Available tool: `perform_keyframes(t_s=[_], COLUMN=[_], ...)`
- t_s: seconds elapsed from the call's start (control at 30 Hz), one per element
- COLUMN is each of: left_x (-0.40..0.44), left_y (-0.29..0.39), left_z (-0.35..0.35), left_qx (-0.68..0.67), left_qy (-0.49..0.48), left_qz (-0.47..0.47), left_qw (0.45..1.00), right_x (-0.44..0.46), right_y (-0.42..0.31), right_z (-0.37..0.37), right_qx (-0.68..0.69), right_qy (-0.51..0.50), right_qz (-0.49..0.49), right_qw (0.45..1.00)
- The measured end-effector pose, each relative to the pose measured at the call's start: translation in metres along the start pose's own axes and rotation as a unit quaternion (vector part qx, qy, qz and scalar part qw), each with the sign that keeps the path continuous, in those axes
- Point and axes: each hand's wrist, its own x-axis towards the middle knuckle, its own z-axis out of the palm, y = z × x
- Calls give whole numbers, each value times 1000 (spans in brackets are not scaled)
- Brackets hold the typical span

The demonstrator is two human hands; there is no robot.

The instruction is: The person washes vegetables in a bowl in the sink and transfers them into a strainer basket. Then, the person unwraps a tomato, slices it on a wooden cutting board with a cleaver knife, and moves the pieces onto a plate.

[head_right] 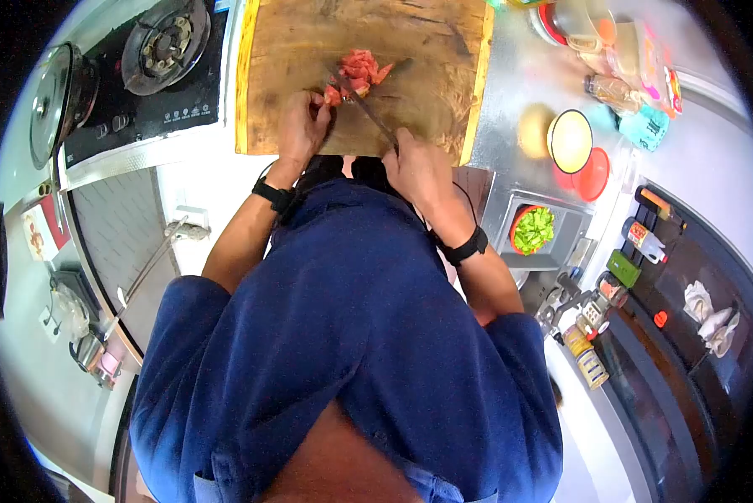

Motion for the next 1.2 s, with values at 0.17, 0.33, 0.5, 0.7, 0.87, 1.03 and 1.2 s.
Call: perform_keyframes(t_s=[0.17,0.33,0.5,0.7,0.87,1.03,1.2], left_x=[-2,-6,-3,-3,0,2,0], left_y=[1,1,3,3,7,20,1], left_z=[0,2,2,3,5,3,16], left_qx=[-10,3,42,26,6,-47,-129], left_qy=[-3,-11,1,-7,-36,-55,-14], left_qz=[-1,-15,13,29,-36,-115,-115], left_qw=[1000,1000,999,999,999,991,985], right_x=[10,3,5,3,2,0,1], right_y=[2,4,14,14,20,21,22], right_z=[17,17,17,15,21,24,22], right_qx=[-29,-29,48,40,40,42,44], right_qy=[-42,-62,-73,-56,-42,-28,-17], right_qz=[-1,21,52,42,30,22,-3], right_qw=[999,997,995,997,998,998,999])
